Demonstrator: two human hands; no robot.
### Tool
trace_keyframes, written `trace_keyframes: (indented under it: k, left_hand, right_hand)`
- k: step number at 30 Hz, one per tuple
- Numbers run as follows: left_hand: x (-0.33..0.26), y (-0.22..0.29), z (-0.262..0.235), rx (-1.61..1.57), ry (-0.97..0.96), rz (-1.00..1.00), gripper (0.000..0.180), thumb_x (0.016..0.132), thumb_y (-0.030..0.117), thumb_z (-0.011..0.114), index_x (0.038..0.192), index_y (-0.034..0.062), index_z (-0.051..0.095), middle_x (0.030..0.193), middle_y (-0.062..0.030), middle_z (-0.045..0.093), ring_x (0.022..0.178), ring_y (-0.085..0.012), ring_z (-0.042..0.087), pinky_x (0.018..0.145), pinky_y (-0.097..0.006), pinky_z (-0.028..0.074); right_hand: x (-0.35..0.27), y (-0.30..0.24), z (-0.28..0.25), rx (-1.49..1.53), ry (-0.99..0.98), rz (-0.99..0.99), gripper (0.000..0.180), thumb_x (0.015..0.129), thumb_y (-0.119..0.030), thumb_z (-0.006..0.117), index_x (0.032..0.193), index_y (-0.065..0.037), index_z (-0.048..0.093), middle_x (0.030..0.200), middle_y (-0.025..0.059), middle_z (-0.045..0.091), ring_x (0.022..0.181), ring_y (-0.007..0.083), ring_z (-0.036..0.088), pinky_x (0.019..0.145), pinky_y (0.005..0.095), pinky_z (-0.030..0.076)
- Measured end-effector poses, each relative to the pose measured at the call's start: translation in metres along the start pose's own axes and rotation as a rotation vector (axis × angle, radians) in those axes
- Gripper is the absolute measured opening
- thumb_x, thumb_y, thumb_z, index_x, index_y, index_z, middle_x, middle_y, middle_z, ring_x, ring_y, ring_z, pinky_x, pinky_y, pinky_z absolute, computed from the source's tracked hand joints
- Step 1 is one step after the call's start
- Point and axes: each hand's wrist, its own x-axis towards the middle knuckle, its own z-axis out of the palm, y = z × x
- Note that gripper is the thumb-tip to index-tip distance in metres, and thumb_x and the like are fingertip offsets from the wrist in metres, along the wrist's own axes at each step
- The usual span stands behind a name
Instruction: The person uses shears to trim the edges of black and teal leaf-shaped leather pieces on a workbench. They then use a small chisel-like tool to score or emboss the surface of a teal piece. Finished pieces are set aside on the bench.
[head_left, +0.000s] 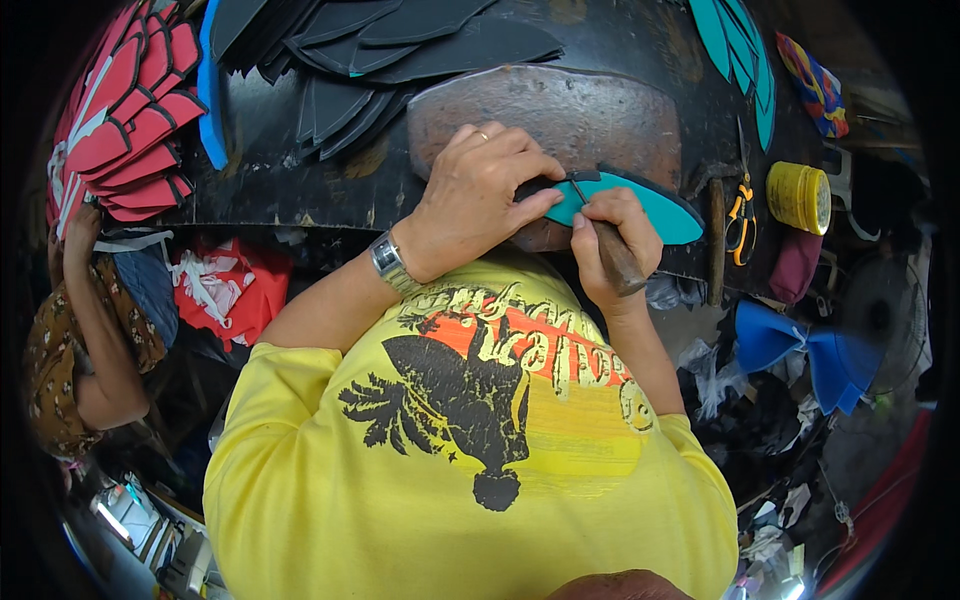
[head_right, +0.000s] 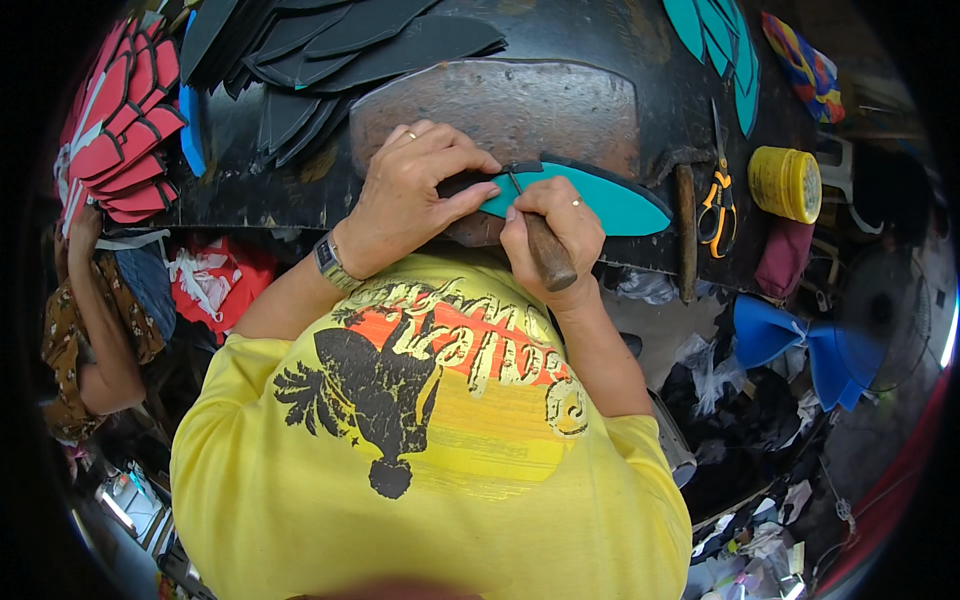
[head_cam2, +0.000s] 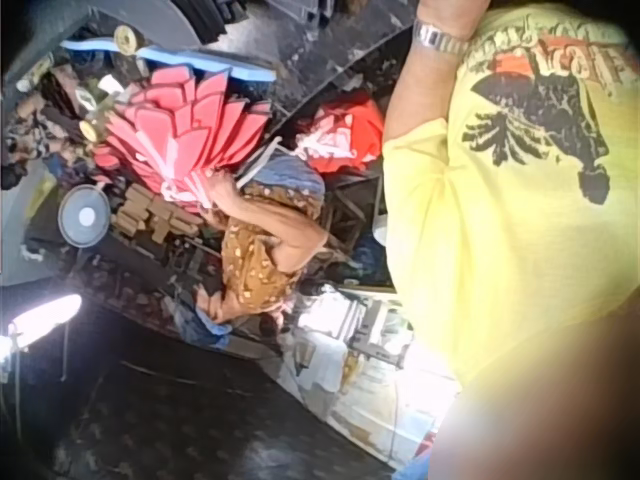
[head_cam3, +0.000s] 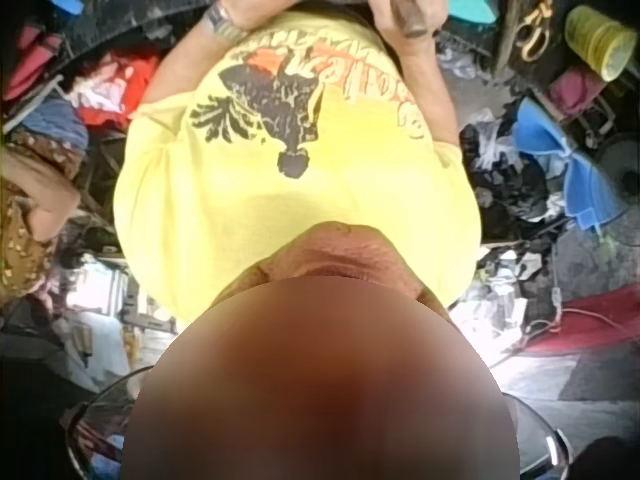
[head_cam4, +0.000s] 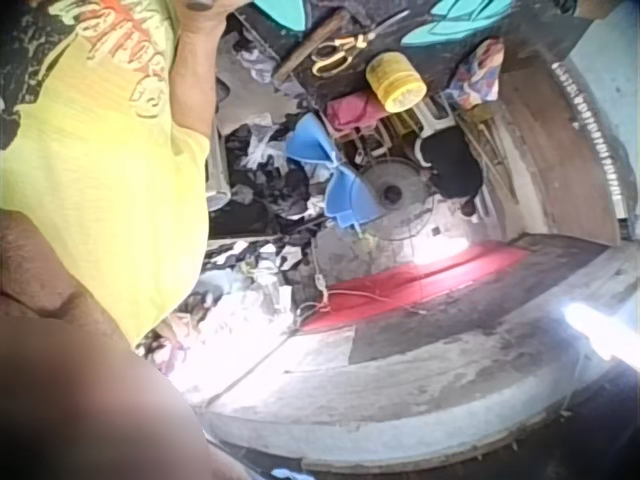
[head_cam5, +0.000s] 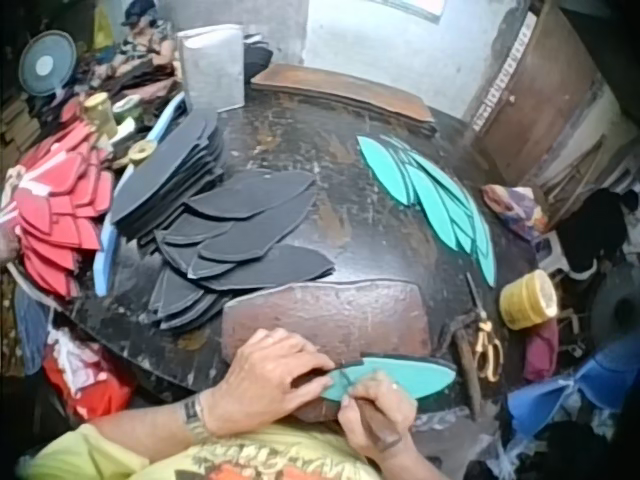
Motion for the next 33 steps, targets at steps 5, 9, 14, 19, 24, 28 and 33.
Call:
trace_keyframes:
  k: [5,9,14,19,24,28,33]
  left_hand:
    - [0.0001,-0.0013,0.0014,-0.013,0.005,0.009,0.018,0.076,0.017,0.080,0.092,0.0115,0.074,0.087,-0.0012,0.066,0.084,-0.0209,0.060,0.076,-0.034,0.043]
    - [-0.0002,-0.0021,0.0017,-0.008,0.002,0.018,0.018,0.076,0.018,0.079,0.092,0.0119,0.075,0.086,-0.0004,0.066,0.084,-0.0205,0.059,0.075,-0.034,0.042]
    - [0.0000,-0.0023,0.0012,-0.009,-0.008,0.018,0.018,0.076,0.018,0.079,0.092,0.0122,0.075,0.085,0.0001,0.065,0.083,-0.0201,0.059,0.075,-0.034,0.042]
    - [-0.0005,-0.0023,0.0017,-0.020,-0.019,0.006,0.017,0.078,0.021,0.078,0.090,0.0109,0.073,0.086,-0.0015,0.064,0.086,-0.0214,0.059,0.078,-0.036,0.042]
    - [-0.0010,-0.0027,0.0022,-0.017,-0.023,0.004,0.018,0.077,0.021,0.078,0.091,0.0104,0.073,0.087,-0.0021,0.064,0.086,-0.0216,0.059,0.079,-0.036,0.043]
    - [-0.0023,-0.0010,0.0020,-0.016,0.017,-0.013,0.019,0.077,0.022,0.078,0.090,0.0101,0.073,0.094,-0.0026,0.062,0.091,-0.0220,0.059,0.080,-0.036,0.042]
    - [-0.0078,0.0028,-0.0014,0.028,0.033,-0.053,0.021,0.074,0.023,0.080,0.090,0.0107,0.073,0.102,-0.0025,0.060,0.097,-0.0217,0.056,0.083,-0.037,0.041]
  right_hand:
    - [-0.0004,0.0009,-0.0054,0.126,0.033,0.060,0.012,0.075,0.006,0.066,0.084,0.001,0.060,0.078,0.0104,0.062,0.068,0.0205,0.060,0.064,0.0299,0.048]
    - [0.0005,0.0009,-0.0050,0.151,0.030,0.147,0.011,0.078,0.004,0.067,0.086,0.001,0.061,0.080,0.0086,0.063,0.070,0.0166,0.058,0.066,0.0285,0.048]
    - [0.0026,0.0003,-0.0028,0.100,0.012,0.118,0.012,0.077,0.005,0.067,0.086,0.000,0.060,0.078,0.0078,0.062,0.067,0.0159,0.058,0.064,0.0283,0.048]
    - [0.0033,-0.0004,-0.0035,0.067,-0.004,0.106,0.013,0.076,0.004,0.068,0.085,-0.001,0.060,0.077,0.0077,0.062,0.064,0.0157,0.057,0.061,0.0281,0.048]
    - [0.0030,0.0001,-0.0030,0.048,-0.007,0.086,0.013,0.076,0.004,0.068,0.085,-0.001,0.059,0.077,0.0087,0.063,0.063,0.0170,0.059,0.061,0.0286,0.048]
    - [0.0030,0.0002,-0.0019,0.036,-0.012,0.063,0.013,0.075,0.004,0.068,0.083,0.000,0.059,0.077,0.0097,0.063,0.063,0.0185,0.059,0.060,0.0290,0.048]
    - [0.0034,-0.0009,-0.0010,0.009,-0.011,0.073,0.013,0.073,0.004,0.068,0.082,0.000,0.059,0.075,0.0099,0.062,0.061,0.0202,0.059,0.059,0.0299,0.048]
